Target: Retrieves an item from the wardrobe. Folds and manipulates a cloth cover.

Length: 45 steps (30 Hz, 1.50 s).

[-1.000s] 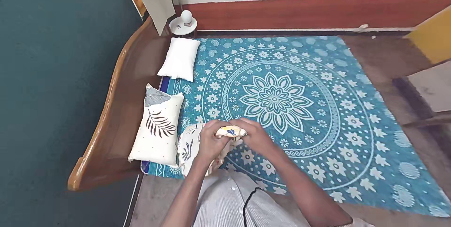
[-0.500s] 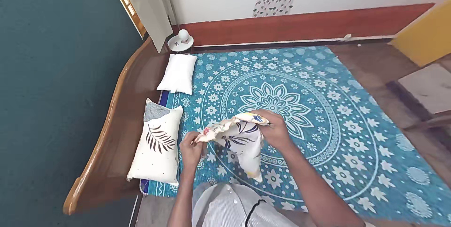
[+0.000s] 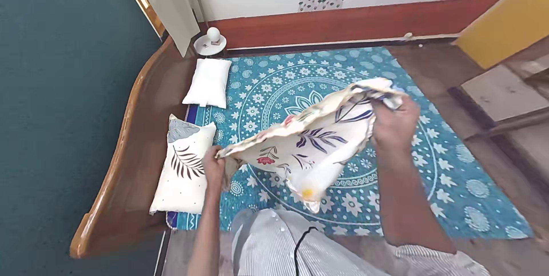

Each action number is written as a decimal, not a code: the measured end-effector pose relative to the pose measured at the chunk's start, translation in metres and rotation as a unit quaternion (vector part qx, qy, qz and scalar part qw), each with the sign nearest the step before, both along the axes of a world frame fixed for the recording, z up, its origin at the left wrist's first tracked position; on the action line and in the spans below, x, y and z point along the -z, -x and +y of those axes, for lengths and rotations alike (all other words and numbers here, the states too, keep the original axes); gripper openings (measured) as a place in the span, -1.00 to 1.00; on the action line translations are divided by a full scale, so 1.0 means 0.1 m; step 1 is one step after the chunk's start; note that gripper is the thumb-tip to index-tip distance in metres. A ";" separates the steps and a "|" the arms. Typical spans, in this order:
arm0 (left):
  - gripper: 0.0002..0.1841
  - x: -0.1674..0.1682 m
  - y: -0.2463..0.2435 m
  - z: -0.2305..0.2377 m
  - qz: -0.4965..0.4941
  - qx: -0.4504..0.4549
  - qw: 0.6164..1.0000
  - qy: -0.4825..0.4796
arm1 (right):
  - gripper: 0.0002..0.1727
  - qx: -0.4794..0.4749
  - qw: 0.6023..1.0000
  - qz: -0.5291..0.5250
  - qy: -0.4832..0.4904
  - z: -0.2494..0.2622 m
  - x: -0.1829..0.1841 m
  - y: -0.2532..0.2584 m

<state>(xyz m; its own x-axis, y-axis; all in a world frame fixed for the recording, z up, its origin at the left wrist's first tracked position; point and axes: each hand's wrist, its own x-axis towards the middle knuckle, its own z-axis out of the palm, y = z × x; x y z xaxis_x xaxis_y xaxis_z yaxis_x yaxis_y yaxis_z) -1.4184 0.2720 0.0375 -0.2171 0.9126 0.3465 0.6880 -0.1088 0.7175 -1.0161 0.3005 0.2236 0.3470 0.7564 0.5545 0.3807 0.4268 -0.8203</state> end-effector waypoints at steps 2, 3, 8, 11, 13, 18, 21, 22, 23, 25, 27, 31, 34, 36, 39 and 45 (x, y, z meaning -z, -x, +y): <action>-0.83 -0.10 0.25 0.01 0.008 -0.031 0.999 -0.021 | -0.72 0.023 0.999 0.020 -0.015 0.08 -0.04 -0.23; -0.85 -0.15 0.39 0.02 0.013 -0.042 0.999 -0.027 | -0.71 0.029 0.999 0.024 -0.017 0.11 -0.04 -0.34; -0.87 -0.48 0.91 0.08 0.055 -0.074 0.991 -0.101 | -0.70 0.088 0.995 0.035 0.033 0.18 0.06 -0.65; -0.85 -0.65 1.05 0.13 0.061 -0.082 0.984 -0.147 | -0.66 0.142 0.984 0.055 0.097 0.24 0.20 -0.72; -0.84 -0.77 1.01 0.19 0.043 -0.085 0.979 -0.178 | -0.60 0.188 0.973 0.035 0.131 0.28 0.33 -0.70; -0.76 -1.14 0.40 0.25 0.002 0.026 0.984 -0.179 | -0.28 0.146 0.965 -0.137 0.168 0.19 0.59 -0.12; -0.75 -1.22 -0.19 0.26 -0.014 0.185 0.975 -0.125 | -0.05 -0.102 0.964 -0.151 0.194 0.04 0.67 0.73; -0.74 -1.24 -0.38 0.26 -0.034 0.243 0.965 -0.090 | 0.04 -0.178 0.951 -0.161 0.196 0.01 0.71 0.99; -0.75 -1.25 -0.54 0.24 -0.053 0.291 0.954 -0.057 | 0.07 -0.227 0.937 -0.175 0.200 -0.02 0.76 1.20; -0.75 -1.20 -0.75 0.20 -0.079 0.345 0.935 -0.035 | -0.22 -0.262 0.917 -0.200 0.226 -0.03 0.81 1.43; -0.76 -1.08 -0.77 0.19 -0.096 0.337 0.936 -0.044 | -0.58 -0.263 0.912 -0.209 0.235 0.02 0.89 1.48; -0.69 -0.65 -0.63 0.12 -0.133 0.263 0.955 -0.025 | -0.69 -0.280 0.905 -0.198 0.250 0.08 1.03 1.53; -0.62 -0.16 -0.37 0.07 -0.083 0.207 0.970 0.100 | -0.72 -0.278 0.908 -0.156 0.271 0.12 1.15 1.70; -0.66 0.18 -0.17 0.06 -0.053 0.195 0.957 0.206 | -0.72 -0.264 0.907 -0.140 0.296 0.13 1.22 1.78; -0.64 0.73 0.12 0.06 0.015 0.203 0.922 0.329 | -0.71 -0.226 0.905 -0.122 0.339 0.15 1.44 1.76; -0.60 1.70 0.77 0.34 0.114 0.217 0.846 0.474 | -0.69 -0.029 0.888 -0.102 0.447 -0.12 2.08 1.32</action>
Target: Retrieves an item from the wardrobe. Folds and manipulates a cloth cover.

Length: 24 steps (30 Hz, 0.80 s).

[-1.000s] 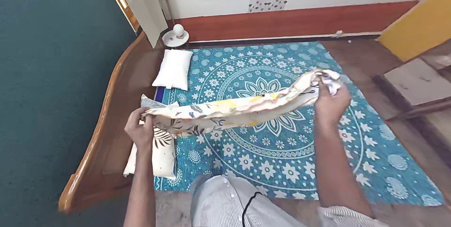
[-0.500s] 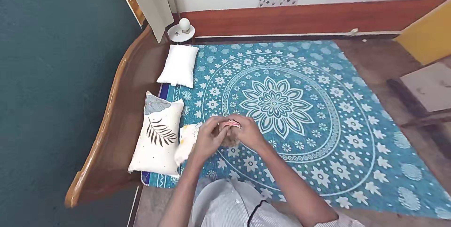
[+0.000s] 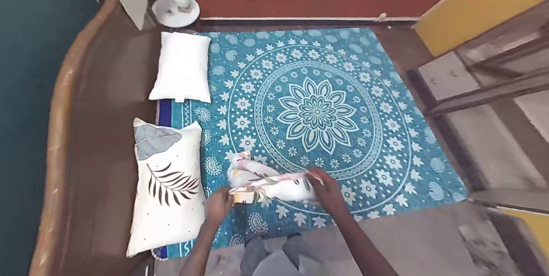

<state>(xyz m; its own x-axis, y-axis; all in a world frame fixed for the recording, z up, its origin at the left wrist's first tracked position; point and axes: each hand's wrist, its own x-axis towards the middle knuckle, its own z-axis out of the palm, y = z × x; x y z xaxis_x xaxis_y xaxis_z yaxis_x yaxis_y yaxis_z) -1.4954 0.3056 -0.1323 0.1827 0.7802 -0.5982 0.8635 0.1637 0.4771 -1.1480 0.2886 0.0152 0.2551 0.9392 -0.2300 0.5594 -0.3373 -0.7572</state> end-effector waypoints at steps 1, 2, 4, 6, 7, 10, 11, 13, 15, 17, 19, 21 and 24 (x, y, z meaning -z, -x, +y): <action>-0.62 0.13 0.07 0.16 0.014 0.006 1.000 0.001 | -0.70 0.057 0.998 0.000 0.005 -0.08 0.14 -0.12; -0.65 0.25 0.14 0.32 0.027 0.010 1.000 0.013 | -0.71 0.124 0.992 0.005 0.004 -0.19 0.30 -0.25; -0.65 0.56 0.38 0.70 0.061 0.011 0.997 0.037 | -0.69 0.266 0.963 0.037 0.001 -0.46 0.61 -0.47; -0.62 0.90 0.65 1.21 0.038 -0.036 0.998 0.027 | -0.62 0.366 0.929 0.053 0.032 -0.66 0.88 -0.64; -0.61 1.06 0.75 1.48 0.002 -0.073 0.997 0.007 | -0.59 0.395 0.915 0.059 0.054 -0.76 0.99 -0.68; -0.65 1.52 0.83 2.31 -0.128 -0.172 0.974 -0.075 | -0.59 0.473 0.870 0.092 0.106 -1.04 1.19 -0.67; -0.64 1.67 0.81 2.59 -0.165 -0.204 0.961 -0.084 | -0.60 0.498 0.853 0.101 0.117 -1.13 1.25 -0.64; -0.56 2.00 0.73 3.15 -0.208 -0.250 0.941 -0.091 | -0.59 0.533 0.826 0.107 0.146 -1.33 1.33 -0.56; -0.45 2.26 0.63 3.62 -0.259 -0.328 0.905 -0.078 | -0.56 0.550 0.809 0.081 0.189 -1.51 1.34 -0.50; -0.25 2.43 0.56 4.07 -0.324 -0.429 0.842 -0.038 | -0.55 0.557 0.798 0.068 0.220 -1.69 1.31 -0.49; -0.20 2.60 0.41 4.47 -0.388 -0.484 0.784 -0.002 | -0.53 0.573 0.785 0.063 0.227 -1.77 1.25 -0.54; -0.39 3.08 0.38 4.68 -0.434 -0.514 0.739 -0.029 | -0.54 0.582 0.782 0.051 0.218 -1.86 1.19 -0.58; -0.60 3.76 0.34 4.74 -0.547 -0.478 0.680 -0.097 | -0.61 0.587 0.784 0.041 0.197 -1.92 1.08 -0.60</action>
<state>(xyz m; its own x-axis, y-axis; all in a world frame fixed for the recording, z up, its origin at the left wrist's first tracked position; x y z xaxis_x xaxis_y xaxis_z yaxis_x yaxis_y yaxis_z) -1.5290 0.7797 -0.5084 -0.2112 0.9002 -0.3809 -0.4831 0.2426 0.8413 -1.0877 0.0961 -0.0924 0.8603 -0.0800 -0.5034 -0.3568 -0.7998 -0.4827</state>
